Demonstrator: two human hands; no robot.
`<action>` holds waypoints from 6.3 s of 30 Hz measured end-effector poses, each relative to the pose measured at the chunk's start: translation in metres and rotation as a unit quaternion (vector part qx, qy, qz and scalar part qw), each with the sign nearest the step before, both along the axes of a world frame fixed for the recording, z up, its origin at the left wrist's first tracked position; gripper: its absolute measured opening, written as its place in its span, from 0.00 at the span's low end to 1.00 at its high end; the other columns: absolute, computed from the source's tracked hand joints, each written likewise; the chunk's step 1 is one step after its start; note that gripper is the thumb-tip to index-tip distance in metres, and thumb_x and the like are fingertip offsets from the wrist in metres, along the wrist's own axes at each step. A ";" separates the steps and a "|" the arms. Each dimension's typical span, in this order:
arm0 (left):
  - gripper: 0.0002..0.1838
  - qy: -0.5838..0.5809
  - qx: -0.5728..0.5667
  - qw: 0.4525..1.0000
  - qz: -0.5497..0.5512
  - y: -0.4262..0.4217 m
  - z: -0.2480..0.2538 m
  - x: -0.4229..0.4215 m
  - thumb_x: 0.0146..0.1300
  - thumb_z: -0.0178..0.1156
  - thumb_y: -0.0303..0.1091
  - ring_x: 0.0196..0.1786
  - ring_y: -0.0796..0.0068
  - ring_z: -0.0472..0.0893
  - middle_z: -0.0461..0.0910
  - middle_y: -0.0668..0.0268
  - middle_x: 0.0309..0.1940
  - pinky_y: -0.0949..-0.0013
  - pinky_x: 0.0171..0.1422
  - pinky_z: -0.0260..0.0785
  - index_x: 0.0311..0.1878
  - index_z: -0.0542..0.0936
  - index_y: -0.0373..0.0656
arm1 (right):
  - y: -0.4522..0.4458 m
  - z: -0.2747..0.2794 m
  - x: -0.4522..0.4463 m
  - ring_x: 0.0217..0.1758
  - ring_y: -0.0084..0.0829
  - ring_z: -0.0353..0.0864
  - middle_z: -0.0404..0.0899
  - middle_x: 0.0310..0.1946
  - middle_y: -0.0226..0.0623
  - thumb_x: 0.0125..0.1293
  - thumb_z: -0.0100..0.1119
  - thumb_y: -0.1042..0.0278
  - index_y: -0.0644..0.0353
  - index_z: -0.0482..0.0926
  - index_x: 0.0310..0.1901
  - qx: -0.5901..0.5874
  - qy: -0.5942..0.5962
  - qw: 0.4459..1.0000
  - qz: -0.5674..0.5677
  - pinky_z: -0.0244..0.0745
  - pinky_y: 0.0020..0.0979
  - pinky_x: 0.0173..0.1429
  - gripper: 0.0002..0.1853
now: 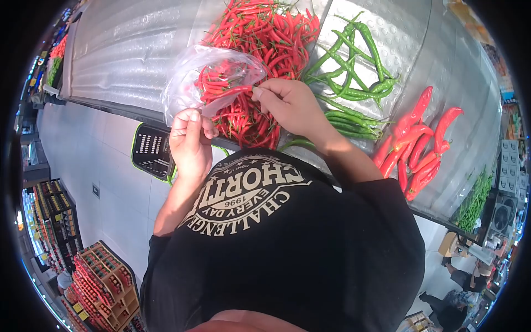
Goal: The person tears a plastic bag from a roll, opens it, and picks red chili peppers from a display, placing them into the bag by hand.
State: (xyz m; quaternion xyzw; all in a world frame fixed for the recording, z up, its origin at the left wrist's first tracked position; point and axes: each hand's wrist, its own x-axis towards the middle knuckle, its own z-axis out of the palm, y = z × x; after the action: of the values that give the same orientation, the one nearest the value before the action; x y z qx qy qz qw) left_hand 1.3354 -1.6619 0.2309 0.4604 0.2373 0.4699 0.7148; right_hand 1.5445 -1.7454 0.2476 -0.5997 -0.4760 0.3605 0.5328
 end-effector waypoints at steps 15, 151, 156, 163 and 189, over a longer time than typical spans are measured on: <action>0.04 0.000 -0.002 1.000 -0.023 -0.002 -0.004 -0.006 0.72 0.56 0.29 0.27 0.78 0.74 0.78 0.64 0.26 0.73 0.36 0.70 0.45 0.75 0.39 | 0.104 0.006 0.066 0.52 0.43 0.81 0.82 0.47 0.40 0.65 0.59 0.58 0.54 0.82 0.51 0.057 -0.460 0.879 -0.113 0.77 0.40 0.56 0.16; 0.38 -0.106 0.002 0.989 -0.101 0.000 0.004 -0.006 0.78 0.25 0.59 0.52 0.69 0.75 0.80 0.58 0.47 0.63 0.62 0.64 0.64 0.72 0.36 | 0.011 0.010 -0.060 0.30 0.21 0.79 0.82 0.28 0.34 0.67 0.62 0.64 0.62 0.84 0.42 -0.061 0.008 0.971 0.231 0.72 0.27 0.35 0.10; 0.20 -0.007 0.024 0.999 -0.046 -0.001 -0.005 -0.011 0.78 0.45 0.46 0.45 0.69 0.78 0.80 0.58 0.41 0.63 0.55 0.69 0.49 0.77 0.37 | 0.006 0.019 -0.043 0.33 0.20 0.78 0.82 0.30 0.33 0.65 0.64 0.68 0.64 0.84 0.41 0.013 -0.081 0.984 0.157 0.72 0.25 0.38 0.09; 0.08 0.030 0.021 0.999 -0.039 -0.003 -0.005 -0.006 0.74 0.54 0.32 0.36 0.79 0.77 0.81 0.65 0.34 0.72 0.45 0.69 0.41 0.78 0.38 | -0.002 0.022 -0.030 0.35 0.21 0.79 0.82 0.31 0.33 0.65 0.63 0.71 0.65 0.84 0.41 0.003 -0.065 0.991 0.117 0.72 0.25 0.41 0.07; 0.09 -0.022 -0.008 0.999 -0.028 -0.002 0.000 -0.004 0.75 0.51 0.35 0.30 0.76 0.75 0.78 0.64 0.28 0.71 0.39 0.68 0.46 0.75 0.39 | 0.092 0.015 0.027 0.44 0.39 0.82 0.82 0.40 0.38 0.66 0.60 0.61 0.56 0.83 0.48 0.169 -0.391 0.902 -0.062 0.77 0.38 0.49 0.13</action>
State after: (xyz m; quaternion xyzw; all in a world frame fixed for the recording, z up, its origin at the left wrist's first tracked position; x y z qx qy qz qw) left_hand 1.3316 -1.6640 0.2306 0.4508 0.2123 0.4574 0.7366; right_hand 1.5715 -1.6531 0.2625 -0.6215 -0.6621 -0.0228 0.4182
